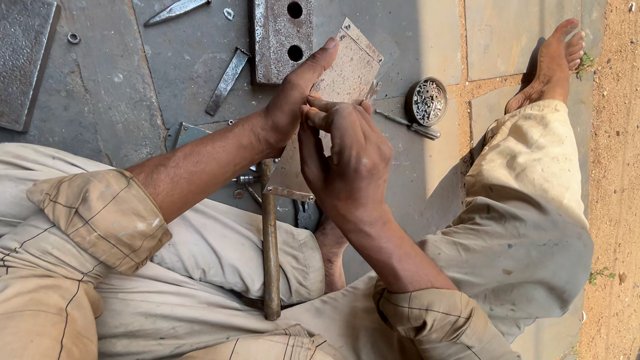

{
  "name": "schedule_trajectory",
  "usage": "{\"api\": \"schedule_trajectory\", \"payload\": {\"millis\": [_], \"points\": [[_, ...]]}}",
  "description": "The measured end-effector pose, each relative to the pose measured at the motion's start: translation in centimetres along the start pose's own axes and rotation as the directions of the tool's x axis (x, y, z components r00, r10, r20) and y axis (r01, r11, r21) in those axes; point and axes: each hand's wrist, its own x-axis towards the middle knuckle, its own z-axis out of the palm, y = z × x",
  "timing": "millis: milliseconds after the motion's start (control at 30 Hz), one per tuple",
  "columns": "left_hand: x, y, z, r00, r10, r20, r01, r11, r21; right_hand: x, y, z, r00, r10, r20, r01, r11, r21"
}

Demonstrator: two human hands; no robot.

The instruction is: The person sits on the floor and assembles a metal plate with a smaller metal component. They use a hammer and punch to secure fasteners, then use a screwdriver to tighten screws into the assembly.

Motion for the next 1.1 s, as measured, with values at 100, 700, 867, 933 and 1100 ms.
{"api": "schedule_trajectory", "payload": {"millis": [100, 700, 867, 933, 1100], "points": [[0.0, 0.2, 0.3, 0.999, -0.036, -0.002, 0.035, 0.998, -0.053, 1.6, 1.6, -1.2, 0.705, 0.663, 0.252, -0.566, 0.312, 0.763], [-2.7, 4.0, 3.5, 0.908, -0.042, 0.417, 0.094, 0.99, -0.106, 1.2, 4.7, -5.3, 0.928, 0.356, -0.111, -0.223, 0.768, 0.601], [-2.9, 4.0, 3.5, 0.903, -0.039, 0.428, 0.082, 0.993, -0.082, 1.5, 4.4, -4.7, 0.932, 0.349, -0.099, -0.228, 0.776, 0.588], [-2.9, 4.0, 3.4, 0.898, -0.031, 0.438, 0.071, 0.995, -0.076, 1.7, 4.5, -4.7, 0.927, 0.362, -0.096, -0.243, 0.777, 0.58], [-2.3, 3.2, 2.6, 0.908, -0.064, 0.414, 0.08, 0.997, -0.021, 1.7, 3.8, -4.4, 0.949, 0.299, -0.101, -0.214, 0.844, 0.492]]}}
